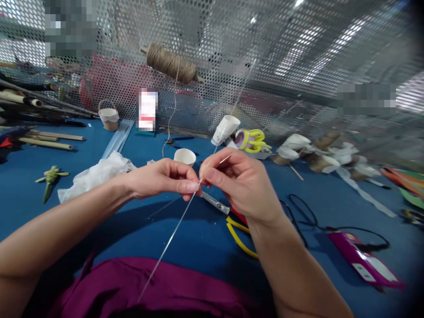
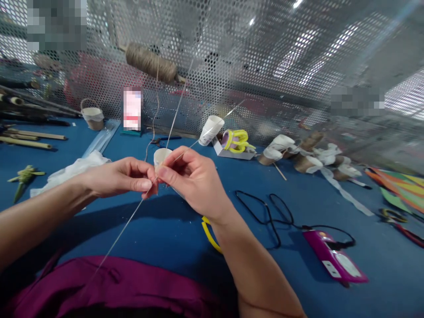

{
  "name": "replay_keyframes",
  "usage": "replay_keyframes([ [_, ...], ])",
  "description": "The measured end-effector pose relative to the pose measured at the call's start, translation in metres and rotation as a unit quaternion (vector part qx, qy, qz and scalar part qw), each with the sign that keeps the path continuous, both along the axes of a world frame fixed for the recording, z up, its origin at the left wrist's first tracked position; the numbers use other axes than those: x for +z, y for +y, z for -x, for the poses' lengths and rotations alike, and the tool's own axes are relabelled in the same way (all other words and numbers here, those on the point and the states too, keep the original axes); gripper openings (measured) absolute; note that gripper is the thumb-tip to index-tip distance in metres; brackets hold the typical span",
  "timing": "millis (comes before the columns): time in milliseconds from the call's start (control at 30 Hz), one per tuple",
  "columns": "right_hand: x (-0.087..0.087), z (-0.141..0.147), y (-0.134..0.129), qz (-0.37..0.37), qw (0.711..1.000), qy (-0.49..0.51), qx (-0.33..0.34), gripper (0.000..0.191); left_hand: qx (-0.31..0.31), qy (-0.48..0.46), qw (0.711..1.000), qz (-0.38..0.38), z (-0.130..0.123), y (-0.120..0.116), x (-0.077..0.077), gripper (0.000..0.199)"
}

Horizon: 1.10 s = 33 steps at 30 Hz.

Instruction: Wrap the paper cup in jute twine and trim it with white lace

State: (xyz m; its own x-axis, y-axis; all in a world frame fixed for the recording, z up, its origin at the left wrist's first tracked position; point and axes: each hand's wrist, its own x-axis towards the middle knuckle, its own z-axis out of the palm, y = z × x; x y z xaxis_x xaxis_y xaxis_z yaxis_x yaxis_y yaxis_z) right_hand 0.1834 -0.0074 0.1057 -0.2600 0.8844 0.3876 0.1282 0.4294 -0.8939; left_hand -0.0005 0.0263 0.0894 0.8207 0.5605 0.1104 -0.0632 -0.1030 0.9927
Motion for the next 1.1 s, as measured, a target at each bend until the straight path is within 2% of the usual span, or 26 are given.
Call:
replay_keyframes([
  [67,-0.003,0.003,0.0,-0.016,0.999,-0.023,-0.027,0.014,0.038,0.013,0.999,-0.03,-0.004,-0.002,-0.003,0.016],
  [133,-0.008,0.007,0.002,-0.049,0.995,-0.043,-0.076,0.012,0.137,0.061,0.977,-0.153,-0.008,-0.007,-0.003,0.017],
  [167,-0.011,0.009,0.003,-0.067,0.991,-0.05,-0.1,0.011,0.203,0.095,0.945,-0.237,-0.01,-0.01,-0.004,0.018],
  [233,-0.017,0.014,0.005,-0.096,0.984,-0.056,-0.139,0.01,0.317,0.161,0.848,-0.392,-0.013,-0.016,-0.003,0.021],
  [267,-0.018,0.015,0.006,-0.105,0.981,-0.058,-0.15,0.01,0.347,0.181,0.808,-0.441,-0.013,-0.018,-0.003,0.023],
  [300,-0.019,0.015,0.006,-0.109,0.98,-0.059,-0.155,0.01,0.354,0.189,0.793,-0.459,-0.013,-0.019,-0.002,0.023],
  [333,-0.018,0.015,0.006,-0.108,0.98,-0.059,-0.154,0.009,0.341,0.183,0.807,-0.447,-0.012,-0.019,0.0,0.023],
  [367,-0.016,0.013,0.006,-0.102,0.983,-0.053,-0.146,0.009,0.31,0.165,0.842,-0.41,-0.01,-0.018,0.001,0.022],
  [433,-0.012,0.008,0.007,-0.081,0.991,-0.016,-0.109,0.009,0.225,0.099,0.928,-0.281,-0.005,-0.013,0.004,0.022],
  [500,-0.01,0.003,0.009,-0.061,0.996,0.039,-0.059,0.01,0.14,0.022,0.979,-0.146,-0.002,-0.008,0.003,0.021],
  [567,-0.009,0.0,0.011,-0.045,0.996,0.075,-0.018,0.01,0.052,-0.033,0.998,-0.018,-0.002,-0.002,-0.002,0.018],
  [633,-0.011,0.001,0.012,-0.033,0.996,0.085,0.006,0.011,-0.011,-0.058,0.995,0.082,-0.004,0.0,-0.006,0.021],
  [667,-0.012,0.002,0.012,-0.03,0.996,0.084,0.011,0.012,-0.021,-0.062,0.992,0.105,-0.005,0.001,-0.008,0.023],
  [733,-0.013,0.004,0.012,-0.028,0.997,0.072,0.002,0.012,0.011,-0.036,0.997,0.07,-0.007,-0.001,-0.008,0.025],
  [800,-0.015,0.008,0.012,-0.028,0.998,0.05,-0.036,0.012,0.111,0.039,0.99,-0.076,-0.009,-0.005,-0.006,0.024],
  [833,-0.016,0.01,0.013,-0.024,0.997,0.043,-0.06,0.012,0.177,0.089,0.964,-0.177,-0.01,-0.007,-0.005,0.022],
  [900,-0.021,0.014,0.014,-0.01,0.994,0.045,-0.101,0.013,0.297,0.183,0.864,-0.364,-0.012,-0.012,-0.003,0.022],
  [933,-0.024,0.016,0.015,0.0,0.992,0.054,-0.115,0.014,0.335,0.219,0.812,-0.426,-0.013,-0.014,-0.002,0.023],
  [967,-0.027,0.018,0.017,0.011,0.99,0.067,-0.121,0.015,0.351,0.246,0.779,-0.458,-0.012,-0.014,-0.002,0.023],
  [1000,-0.03,0.019,0.018,0.027,0.989,0.083,-0.122,0.017,0.346,0.263,0.774,-0.461,-0.011,-0.014,-0.001,0.021],
  [1033,-0.032,0.02,0.019,0.049,0.987,0.1,-0.118,0.018,0.32,0.269,0.797,-0.435,-0.009,-0.011,0.0,0.02],
  [1100,-0.035,0.02,0.021,0.102,0.98,0.141,-0.095,0.021,0.226,0.238,0.891,-0.313,-0.001,-0.004,0.001,0.021],
])
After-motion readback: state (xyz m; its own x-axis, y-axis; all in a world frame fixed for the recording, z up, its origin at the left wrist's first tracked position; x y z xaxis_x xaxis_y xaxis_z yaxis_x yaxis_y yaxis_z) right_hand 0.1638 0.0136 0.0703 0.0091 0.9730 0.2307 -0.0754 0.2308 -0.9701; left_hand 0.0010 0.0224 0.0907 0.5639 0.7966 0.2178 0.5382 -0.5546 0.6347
